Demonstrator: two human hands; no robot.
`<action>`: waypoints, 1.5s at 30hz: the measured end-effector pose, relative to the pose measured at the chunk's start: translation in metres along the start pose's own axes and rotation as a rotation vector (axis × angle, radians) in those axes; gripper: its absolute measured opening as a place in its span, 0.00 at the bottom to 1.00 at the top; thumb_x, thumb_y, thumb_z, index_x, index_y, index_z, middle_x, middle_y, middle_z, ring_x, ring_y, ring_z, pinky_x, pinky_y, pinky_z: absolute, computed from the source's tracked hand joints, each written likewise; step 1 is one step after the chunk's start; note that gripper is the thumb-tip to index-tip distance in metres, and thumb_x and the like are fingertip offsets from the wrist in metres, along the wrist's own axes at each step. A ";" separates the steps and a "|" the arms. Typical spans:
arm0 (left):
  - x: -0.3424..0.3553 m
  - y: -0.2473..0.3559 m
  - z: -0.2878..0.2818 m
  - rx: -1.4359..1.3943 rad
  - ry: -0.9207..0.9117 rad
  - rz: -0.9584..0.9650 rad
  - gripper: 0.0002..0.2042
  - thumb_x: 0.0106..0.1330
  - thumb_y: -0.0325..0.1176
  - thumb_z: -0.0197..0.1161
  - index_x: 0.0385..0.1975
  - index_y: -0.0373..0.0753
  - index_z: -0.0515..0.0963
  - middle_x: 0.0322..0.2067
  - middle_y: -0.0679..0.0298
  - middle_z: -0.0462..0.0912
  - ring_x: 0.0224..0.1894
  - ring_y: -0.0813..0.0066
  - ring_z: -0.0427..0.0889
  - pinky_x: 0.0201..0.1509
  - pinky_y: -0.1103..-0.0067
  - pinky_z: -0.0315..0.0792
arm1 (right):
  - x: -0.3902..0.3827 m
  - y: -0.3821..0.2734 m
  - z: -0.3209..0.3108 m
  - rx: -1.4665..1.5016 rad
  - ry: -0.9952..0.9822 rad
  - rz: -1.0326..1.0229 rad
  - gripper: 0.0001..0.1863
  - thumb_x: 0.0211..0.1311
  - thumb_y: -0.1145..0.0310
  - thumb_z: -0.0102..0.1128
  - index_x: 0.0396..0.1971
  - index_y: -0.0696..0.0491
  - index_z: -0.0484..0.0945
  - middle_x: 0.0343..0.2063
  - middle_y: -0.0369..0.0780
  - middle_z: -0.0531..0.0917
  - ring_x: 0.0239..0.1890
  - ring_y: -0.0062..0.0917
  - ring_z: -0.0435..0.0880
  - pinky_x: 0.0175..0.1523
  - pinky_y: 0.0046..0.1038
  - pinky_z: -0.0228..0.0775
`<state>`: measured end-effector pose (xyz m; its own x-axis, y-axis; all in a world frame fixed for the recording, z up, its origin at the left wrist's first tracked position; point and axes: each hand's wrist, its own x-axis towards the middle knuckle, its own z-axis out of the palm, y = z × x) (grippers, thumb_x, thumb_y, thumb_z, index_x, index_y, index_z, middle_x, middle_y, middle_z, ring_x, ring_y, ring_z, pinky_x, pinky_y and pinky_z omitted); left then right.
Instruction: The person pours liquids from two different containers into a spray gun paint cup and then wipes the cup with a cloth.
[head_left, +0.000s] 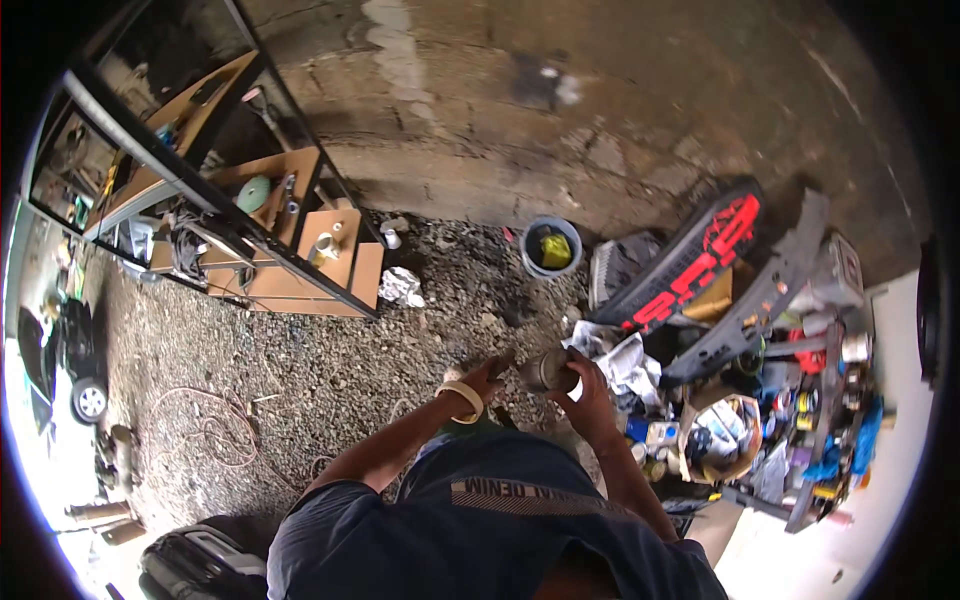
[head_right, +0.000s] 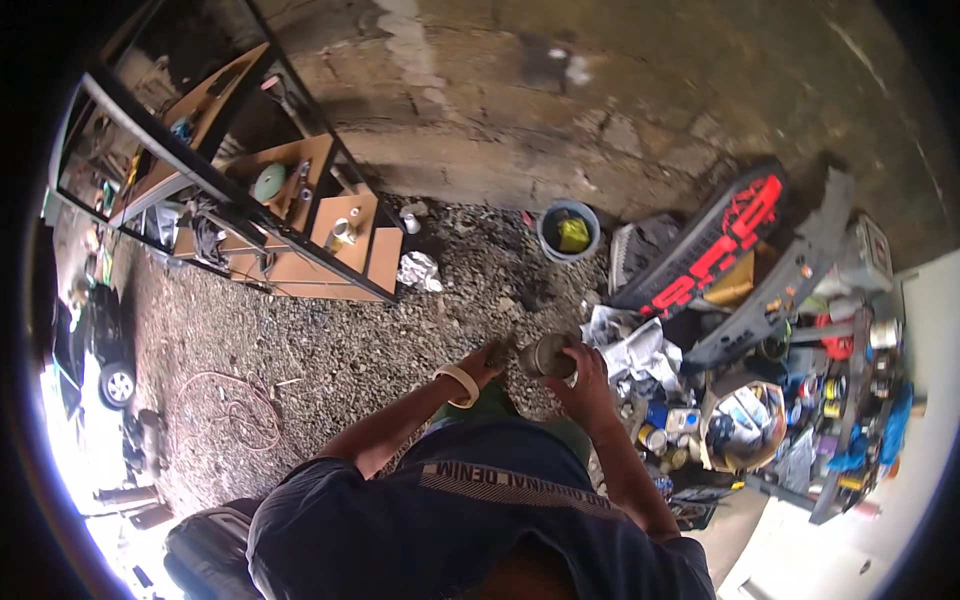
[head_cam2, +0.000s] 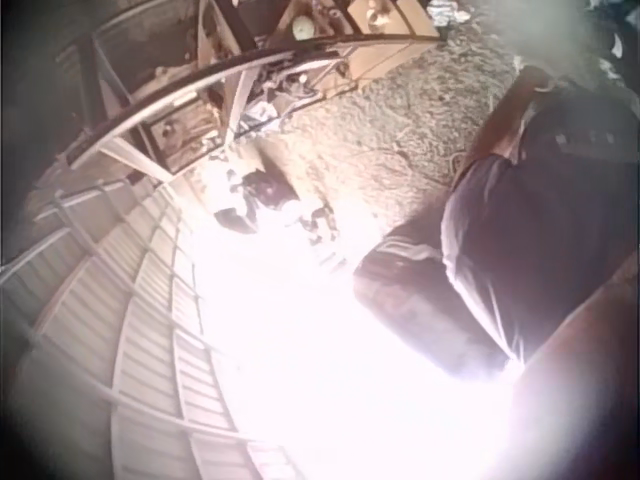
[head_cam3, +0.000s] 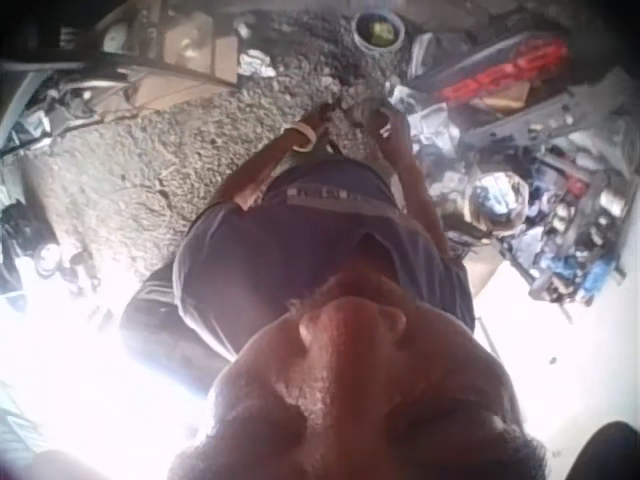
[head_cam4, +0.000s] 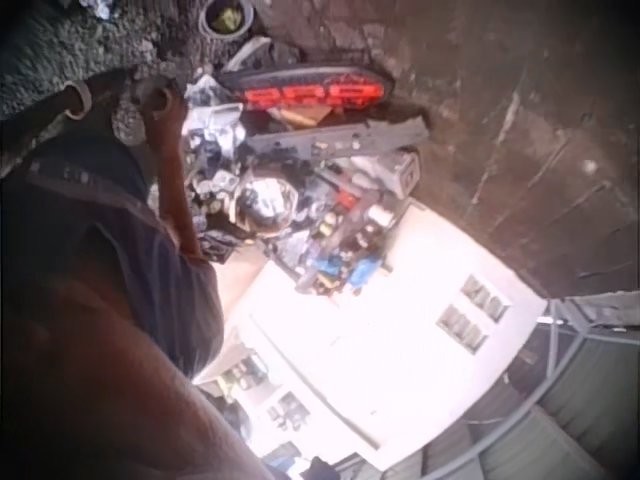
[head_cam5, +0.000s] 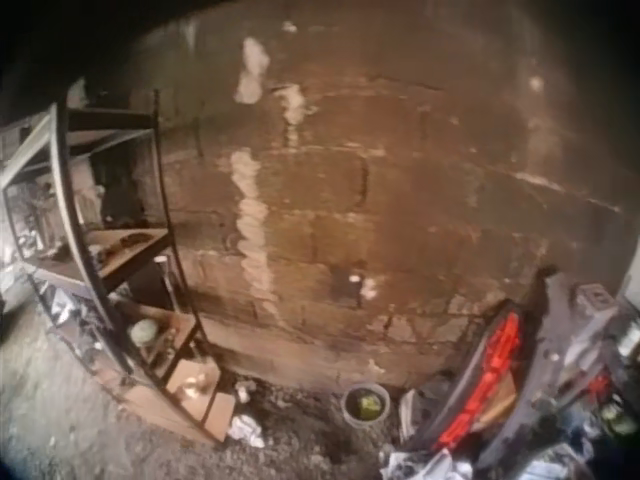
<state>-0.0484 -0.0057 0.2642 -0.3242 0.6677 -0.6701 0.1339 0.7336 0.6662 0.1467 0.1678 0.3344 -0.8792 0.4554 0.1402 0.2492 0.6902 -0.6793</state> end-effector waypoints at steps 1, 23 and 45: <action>0.010 -0.025 -0.014 -0.001 0.013 0.013 0.35 0.69 0.41 0.60 0.73 0.41 0.53 0.64 0.47 0.70 0.62 0.48 0.74 0.61 0.59 0.71 | 0.025 -0.011 0.009 0.018 -0.029 -0.047 0.34 0.51 0.55 0.75 0.53 0.55 0.69 0.62 0.51 0.72 0.59 0.48 0.73 0.63 0.44 0.64; 0.082 0.006 -0.170 -0.637 0.420 0.090 0.36 0.56 0.32 0.66 0.68 0.40 0.65 0.48 0.49 0.83 0.50 0.63 0.81 0.52 0.69 0.74 | 0.316 -0.049 0.050 0.102 0.023 -0.251 0.27 0.50 0.63 0.74 0.49 0.56 0.73 0.49 0.48 0.77 0.54 0.44 0.75 0.59 0.43 0.67; 0.224 0.059 -0.210 -0.702 0.886 0.384 0.28 0.62 0.33 0.60 0.63 0.32 0.67 0.58 0.54 0.77 0.59 0.63 0.76 0.61 0.71 0.70 | 0.503 0.049 0.034 0.567 -0.182 -0.335 0.22 0.55 0.67 0.70 0.48 0.53 0.72 0.37 0.37 0.78 0.27 0.20 0.77 0.24 0.25 0.70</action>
<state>-0.3100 0.1603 0.2218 -0.9451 0.3066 -0.1130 -0.0887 0.0920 0.9918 -0.2968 0.4114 0.3470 -0.9384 0.1327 0.3191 -0.2559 0.3538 -0.8996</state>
